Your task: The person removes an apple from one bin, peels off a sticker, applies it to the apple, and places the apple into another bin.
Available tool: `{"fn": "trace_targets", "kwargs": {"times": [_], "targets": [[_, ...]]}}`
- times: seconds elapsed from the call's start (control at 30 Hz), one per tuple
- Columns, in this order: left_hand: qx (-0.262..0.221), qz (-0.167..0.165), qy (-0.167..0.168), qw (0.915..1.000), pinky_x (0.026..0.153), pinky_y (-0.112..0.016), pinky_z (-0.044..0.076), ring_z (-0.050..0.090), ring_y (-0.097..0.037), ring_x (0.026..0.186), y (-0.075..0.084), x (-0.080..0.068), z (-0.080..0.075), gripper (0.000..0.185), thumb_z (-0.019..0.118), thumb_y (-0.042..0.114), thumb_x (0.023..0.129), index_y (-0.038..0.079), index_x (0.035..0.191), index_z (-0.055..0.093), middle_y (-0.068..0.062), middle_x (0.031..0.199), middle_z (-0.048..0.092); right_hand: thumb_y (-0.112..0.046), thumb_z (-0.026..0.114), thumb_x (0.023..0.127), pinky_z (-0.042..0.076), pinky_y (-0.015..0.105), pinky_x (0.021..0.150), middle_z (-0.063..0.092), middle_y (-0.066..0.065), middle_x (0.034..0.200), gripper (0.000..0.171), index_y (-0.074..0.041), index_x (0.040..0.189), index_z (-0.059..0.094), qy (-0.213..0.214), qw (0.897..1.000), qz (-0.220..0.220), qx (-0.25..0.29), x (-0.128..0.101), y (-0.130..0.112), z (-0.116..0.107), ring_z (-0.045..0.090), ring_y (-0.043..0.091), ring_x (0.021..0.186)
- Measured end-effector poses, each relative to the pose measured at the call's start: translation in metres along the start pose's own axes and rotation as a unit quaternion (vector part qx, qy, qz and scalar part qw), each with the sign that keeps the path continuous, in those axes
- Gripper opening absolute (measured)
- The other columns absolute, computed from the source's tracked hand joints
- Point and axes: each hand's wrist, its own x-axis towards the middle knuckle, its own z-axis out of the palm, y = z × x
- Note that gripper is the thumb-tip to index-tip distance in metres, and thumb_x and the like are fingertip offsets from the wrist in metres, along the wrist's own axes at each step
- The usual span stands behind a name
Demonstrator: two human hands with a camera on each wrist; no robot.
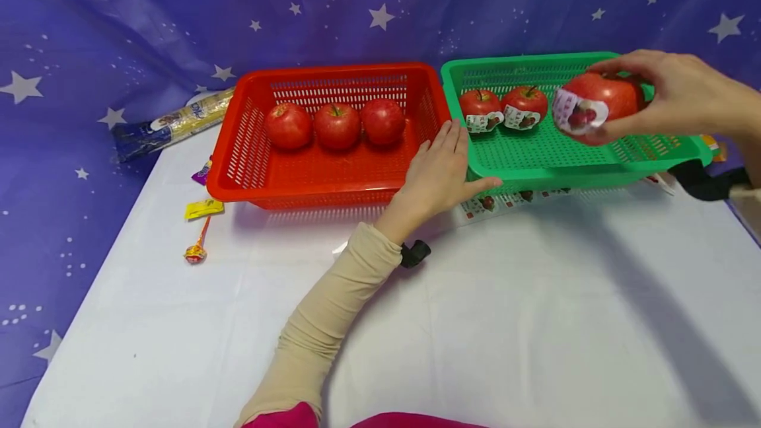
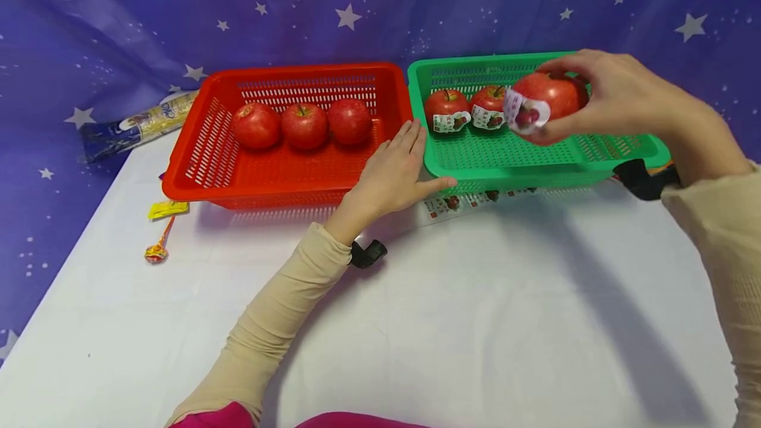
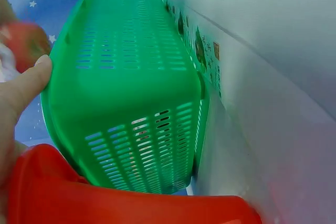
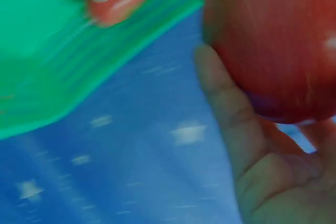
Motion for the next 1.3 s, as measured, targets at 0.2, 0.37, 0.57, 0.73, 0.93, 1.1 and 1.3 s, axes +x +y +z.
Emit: {"fn": "trace_targets", "kwargs": {"times": [0.2,0.37,0.57,0.73,0.93,1.1,1.3], "targets": [[0.001,-0.001,-0.002,1.0,0.12,-0.039,0.022,0.007,-0.018,0.151,-0.001,-0.001,0.005,0.1,0.035,0.077,0.086,0.007,0.154,0.011,-0.007,0.163,0.006,-0.033,0.072,0.082,0.046,0.063,0.075,0.041,0.041,0.124,0.085,0.005,0.145,0.029,-0.063,0.996,0.054,0.015,0.064,0.063,0.008,0.043,0.053,0.103],[0.008,0.006,0.001,1.0,0.119,-0.039,0.025,0.009,-0.019,0.15,0.002,-0.004,0.011,0.1,0.034,0.076,0.087,0.006,0.154,0.014,-0.008,0.163,0.008,-0.036,0.068,0.085,0.046,0.057,0.08,0.034,0.043,0.133,0.087,0.005,0.147,0.021,-0.148,0.983,0.089,0.064,0.089,0.093,0.036,0.04,0.054,0.112],[0.023,0.009,0.006,0.9997,0.118,-0.037,0.026,0.01,-0.019,0.15,0.005,-0.008,0.011,0.101,0.034,0.077,0.086,0.005,0.154,0.014,-0.009,0.162,0.01,-0.034,0.069,0.086,0.034,0.067,0.096,0.016,0.042,0.145,0.099,0.008,0.148,0.004,-0.204,0.969,0.1,0.102,0.095,0.107,0.069,0.028,0.058,0.124],[0.027,0.006,0.002,0.9996,0.119,-0.035,0.024,0.008,-0.018,0.151,0.005,-0.006,0.007,0.1,0.033,0.078,0.086,0.007,0.154,0.014,-0.008,0.163,0.009,-0.017,0.071,0.083,0.035,0.067,0.092,0.021,0.043,0.135,0.091,0.011,0.143,0.008,-0.181,0.977,0.086,0.077,0.101,0.106,0.08,0.031,0.057,0.116],[0.024,-0.002,0.0,0.9997,0.119,-0.036,0.023,0.008,-0.017,0.151,0.003,-0.002,0.009,0.1,0.033,0.078,0.085,0.008,0.154,0.013,-0.006,0.163,0.009,-0.001,0.064,0.077,0.034,0.068,0.089,0.013,0.046,0.134,0.099,0.004,0.148,-0.005,-0.18,0.979,0.083,0.038,0.109,0.102,0.086,0.029,0.056,0.112],[0.027,-0.001,0.01,0.9996,0.119,-0.037,0.024,0.008,-0.017,0.151,0.002,0.001,0.008,0.101,0.033,0.079,0.085,0.008,0.154,0.014,-0.006,0.163,0.009,-0.006,0.059,0.082,0.032,0.071,0.089,-0.005,0.047,0.143,0.106,-0.003,0.147,-0.024,-0.2,0.974,0.103,0.024,0.115,0.107,0.085,0.021,0.061,0.118],[0.025,0.008,0.024,0.9994,0.118,-0.038,0.027,0.013,-0.019,0.15,0.0,-0.001,0.005,0.098,0.038,0.077,0.085,0.008,0.153,0.021,-0.007,0.162,0.016,-0.019,0.061,0.085,0.033,0.072,0.092,0.012,0.05,0.134,0.092,0.013,0.146,0.0,-0.173,0.982,0.067,0.026,0.122,0.105,0.086,0.018,0.062,0.12]]}}
